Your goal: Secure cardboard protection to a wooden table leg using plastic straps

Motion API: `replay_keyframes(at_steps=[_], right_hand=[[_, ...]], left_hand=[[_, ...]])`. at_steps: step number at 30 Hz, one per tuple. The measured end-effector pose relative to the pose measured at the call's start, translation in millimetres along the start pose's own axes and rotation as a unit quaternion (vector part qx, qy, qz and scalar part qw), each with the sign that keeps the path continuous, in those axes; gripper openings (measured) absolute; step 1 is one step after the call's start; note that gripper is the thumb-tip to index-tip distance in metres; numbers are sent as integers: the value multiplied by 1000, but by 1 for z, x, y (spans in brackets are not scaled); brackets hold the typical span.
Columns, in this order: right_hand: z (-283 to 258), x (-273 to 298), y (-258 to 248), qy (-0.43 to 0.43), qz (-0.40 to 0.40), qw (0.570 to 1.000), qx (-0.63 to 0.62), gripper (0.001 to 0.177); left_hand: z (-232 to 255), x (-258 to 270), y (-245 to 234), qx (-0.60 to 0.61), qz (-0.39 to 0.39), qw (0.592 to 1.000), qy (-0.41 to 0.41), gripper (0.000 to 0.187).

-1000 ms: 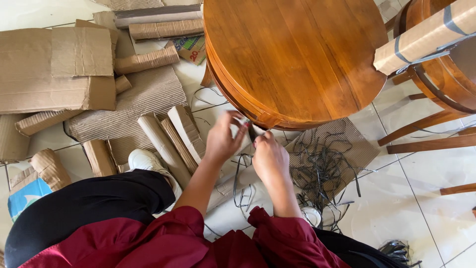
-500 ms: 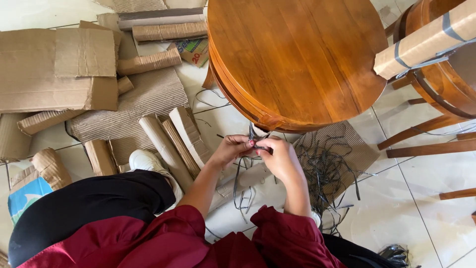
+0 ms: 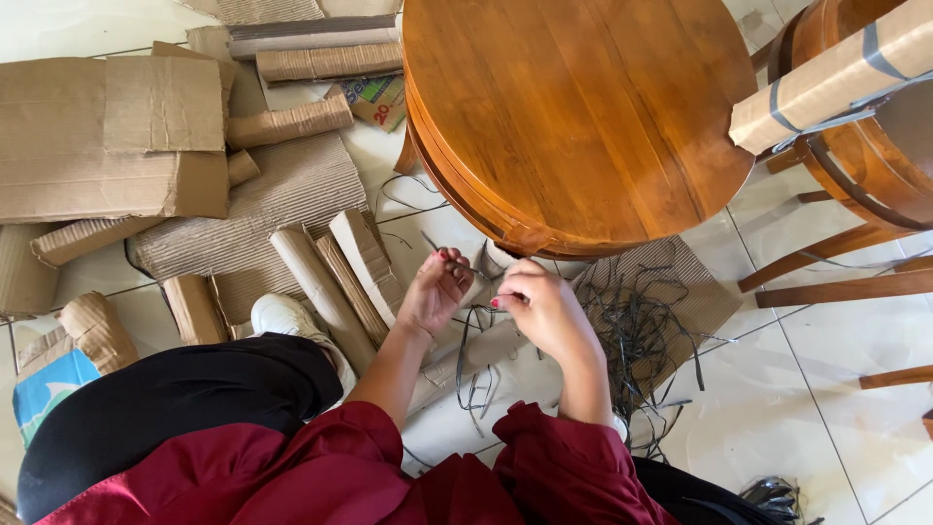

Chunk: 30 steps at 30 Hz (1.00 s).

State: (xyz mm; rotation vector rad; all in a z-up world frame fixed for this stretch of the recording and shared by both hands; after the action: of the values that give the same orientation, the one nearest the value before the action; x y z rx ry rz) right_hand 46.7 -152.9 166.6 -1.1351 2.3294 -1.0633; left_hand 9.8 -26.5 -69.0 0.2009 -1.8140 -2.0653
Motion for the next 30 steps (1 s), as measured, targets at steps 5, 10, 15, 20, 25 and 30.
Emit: replay_keyframes(at_steps=[5,10,15,20,25,30], right_hand=[[-18,-3,12,-58,-52,996,-38,14],[-6,-2,27,-69,-52,994,-70,17],[-2,1,24,-37,-40,998,25,16],[33,15,5,48,-63,997,16,5],[72,13,5,74,-101,991,-50,7],[105,6,4,43,-72,993,-86,9]], left_hand=[[-4,-29,10,-121,48,991,-34,15],[-6,-59,6,-189,124,973,-42,26],[-1,-71,25,-105,223,967,-59,27],[-16,-85,16,-63,265,961,-54,27],[-14,-85,29,-18,294,954,-59,29],[-25,-118,-39,-57,290,951,-91,29]])
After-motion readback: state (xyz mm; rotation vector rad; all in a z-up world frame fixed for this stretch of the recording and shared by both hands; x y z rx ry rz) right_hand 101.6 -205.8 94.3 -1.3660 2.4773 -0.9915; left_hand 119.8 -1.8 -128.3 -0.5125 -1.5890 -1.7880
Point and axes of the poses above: each hand's wrist, its own x-axis away from the middle knuckle, its own y-axis out of the palm, z = x × y, the point moved 5 cm from there along -x, towards the middle knuckle
